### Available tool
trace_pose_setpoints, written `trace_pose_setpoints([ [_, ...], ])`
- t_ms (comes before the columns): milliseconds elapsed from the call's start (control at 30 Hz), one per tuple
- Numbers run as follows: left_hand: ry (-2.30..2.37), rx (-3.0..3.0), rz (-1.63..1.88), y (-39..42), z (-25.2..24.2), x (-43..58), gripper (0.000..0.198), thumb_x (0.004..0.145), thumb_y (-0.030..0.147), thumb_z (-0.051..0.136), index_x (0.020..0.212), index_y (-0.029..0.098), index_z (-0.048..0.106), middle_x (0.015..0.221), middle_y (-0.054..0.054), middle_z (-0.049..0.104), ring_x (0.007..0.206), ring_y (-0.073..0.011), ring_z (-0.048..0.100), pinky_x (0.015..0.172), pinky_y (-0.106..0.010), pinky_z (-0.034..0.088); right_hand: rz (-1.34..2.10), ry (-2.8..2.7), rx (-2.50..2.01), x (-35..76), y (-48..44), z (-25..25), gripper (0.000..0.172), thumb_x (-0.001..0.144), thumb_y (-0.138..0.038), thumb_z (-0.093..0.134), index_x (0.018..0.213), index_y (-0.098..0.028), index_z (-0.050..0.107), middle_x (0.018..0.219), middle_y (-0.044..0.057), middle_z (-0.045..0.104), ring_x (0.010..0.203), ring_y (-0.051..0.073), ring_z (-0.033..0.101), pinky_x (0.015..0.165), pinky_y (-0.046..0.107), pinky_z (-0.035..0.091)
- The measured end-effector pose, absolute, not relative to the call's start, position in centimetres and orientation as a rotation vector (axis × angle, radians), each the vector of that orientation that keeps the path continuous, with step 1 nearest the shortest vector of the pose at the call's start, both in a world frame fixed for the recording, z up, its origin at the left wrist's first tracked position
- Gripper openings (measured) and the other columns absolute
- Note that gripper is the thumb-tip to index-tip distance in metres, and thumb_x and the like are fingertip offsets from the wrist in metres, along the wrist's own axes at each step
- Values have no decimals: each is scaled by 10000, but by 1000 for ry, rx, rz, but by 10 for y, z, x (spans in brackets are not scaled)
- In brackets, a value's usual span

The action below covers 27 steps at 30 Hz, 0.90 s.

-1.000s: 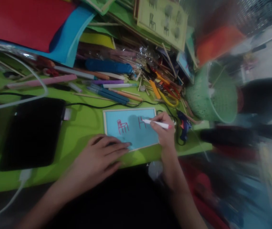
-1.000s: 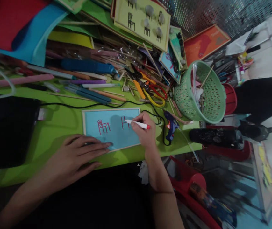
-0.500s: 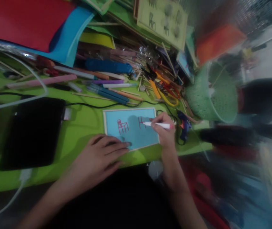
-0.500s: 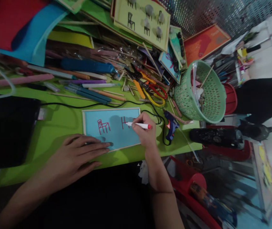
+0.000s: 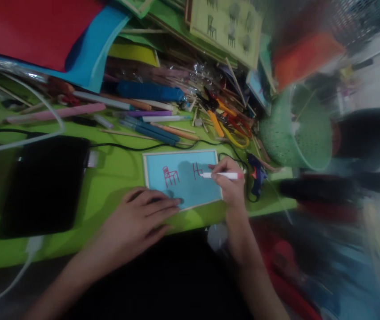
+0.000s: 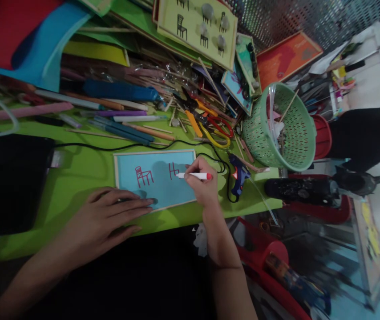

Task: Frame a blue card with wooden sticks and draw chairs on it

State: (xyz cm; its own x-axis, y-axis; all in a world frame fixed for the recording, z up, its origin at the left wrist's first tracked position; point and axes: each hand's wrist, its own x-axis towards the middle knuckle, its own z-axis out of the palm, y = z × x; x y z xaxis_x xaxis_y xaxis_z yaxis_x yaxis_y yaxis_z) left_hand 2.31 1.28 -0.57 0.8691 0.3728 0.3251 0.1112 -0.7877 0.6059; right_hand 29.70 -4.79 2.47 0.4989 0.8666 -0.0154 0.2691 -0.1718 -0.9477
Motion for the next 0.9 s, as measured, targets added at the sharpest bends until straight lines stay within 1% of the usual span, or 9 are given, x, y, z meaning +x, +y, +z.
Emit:
trace_pose_setpoints([
  [300,390,2396,537,11,-8,22,335,1057,377,579,1375,347,681,1321,31,791,1178,-246,671,1044,-436,413,729,-940,-1701,297,-47,25,78,668,-235,684,641,-269,619,615,-56,542,656,174,545,992,493,602],
  [533,385,2424,549,11,-6,24,308,1068,372,558,1338,331,699,1327,43,790,1147,-247,682,1015,-444,421,736,-974,-1705,301,-51,21,60,690,-225,677,671,-268,640,640,-53,565,673,181,569,1013,493,597],
  [900,378,2416,524,11,-7,22,339,1053,365,589,1380,333,675,1338,33,785,1180,-247,673,1028,-440,413,725,-979,-1685,300,-50,22,70,676,-210,667,655,-263,626,625,-62,551,655,166,553,995,491,604],
])
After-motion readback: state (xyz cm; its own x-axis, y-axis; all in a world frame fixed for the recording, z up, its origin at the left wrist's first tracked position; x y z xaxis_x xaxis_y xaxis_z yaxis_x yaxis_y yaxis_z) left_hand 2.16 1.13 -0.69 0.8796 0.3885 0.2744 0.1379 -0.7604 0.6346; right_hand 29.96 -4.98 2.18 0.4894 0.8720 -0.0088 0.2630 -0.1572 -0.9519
